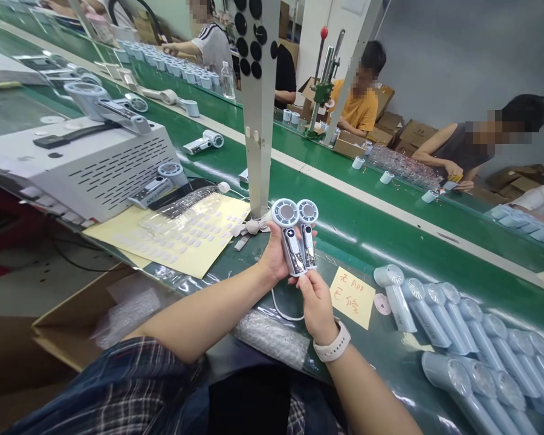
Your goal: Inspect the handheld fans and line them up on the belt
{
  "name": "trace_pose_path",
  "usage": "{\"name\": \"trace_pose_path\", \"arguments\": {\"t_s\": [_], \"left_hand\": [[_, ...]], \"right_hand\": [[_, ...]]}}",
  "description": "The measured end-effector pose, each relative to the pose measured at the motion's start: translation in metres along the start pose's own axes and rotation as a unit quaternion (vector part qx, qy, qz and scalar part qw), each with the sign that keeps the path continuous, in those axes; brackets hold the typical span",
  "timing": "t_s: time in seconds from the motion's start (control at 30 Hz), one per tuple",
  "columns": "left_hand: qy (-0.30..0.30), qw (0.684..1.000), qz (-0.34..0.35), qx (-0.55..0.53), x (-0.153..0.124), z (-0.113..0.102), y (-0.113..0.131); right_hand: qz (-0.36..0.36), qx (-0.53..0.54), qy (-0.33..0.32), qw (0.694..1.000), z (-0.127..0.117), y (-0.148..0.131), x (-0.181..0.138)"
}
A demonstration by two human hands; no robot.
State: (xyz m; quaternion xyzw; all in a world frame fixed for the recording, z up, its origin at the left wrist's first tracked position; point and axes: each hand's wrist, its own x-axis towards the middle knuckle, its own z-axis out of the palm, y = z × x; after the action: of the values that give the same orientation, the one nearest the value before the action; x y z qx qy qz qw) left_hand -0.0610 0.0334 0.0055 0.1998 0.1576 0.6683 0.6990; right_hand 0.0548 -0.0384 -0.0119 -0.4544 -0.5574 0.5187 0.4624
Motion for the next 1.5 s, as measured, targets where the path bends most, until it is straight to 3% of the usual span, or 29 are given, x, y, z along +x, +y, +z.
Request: {"name": "trace_pose_path", "arguments": {"t_s": [0.4,0.57,0.77,1.07,1.23,1.33,1.43,1.5], "left_hand": [[0.015,1.000,-0.009,-0.014,-0.003,0.001,0.000],[0.066,0.995,-0.048,-0.058,0.003,-0.003,0.004],[0.031,0.998,-0.047,-0.037,0.002,0.001,0.010],[-0.013,0.998,0.036,0.048,-0.006,0.002,0.003],[0.003,0.999,0.017,0.032,-0.002,0.000,0.004],[0.080,0.995,0.051,0.012,0.008,-0.004,0.010],[0.163,0.984,0.070,-0.005,0.017,-0.009,0.017],[0.166,0.985,0.049,-0.003,0.018,-0.010,0.018]], "right_hand": [[-0.033,-0.019,0.005,0.999,0.002,0.003,-0.003],[-0.084,-0.009,-0.006,0.996,0.005,0.001,-0.003],[-0.013,0.011,0.034,0.999,-0.005,0.003,0.002],[0.092,0.172,0.013,0.981,-0.005,0.009,0.005],[0.003,0.047,0.028,0.998,-0.007,0.005,0.006],[-0.063,-0.033,0.042,0.997,-0.018,0.002,0.008],[-0.076,-0.164,0.067,0.981,-0.035,0.010,0.016],[-0.086,-0.273,0.118,0.951,-0.043,0.020,0.025]]}}
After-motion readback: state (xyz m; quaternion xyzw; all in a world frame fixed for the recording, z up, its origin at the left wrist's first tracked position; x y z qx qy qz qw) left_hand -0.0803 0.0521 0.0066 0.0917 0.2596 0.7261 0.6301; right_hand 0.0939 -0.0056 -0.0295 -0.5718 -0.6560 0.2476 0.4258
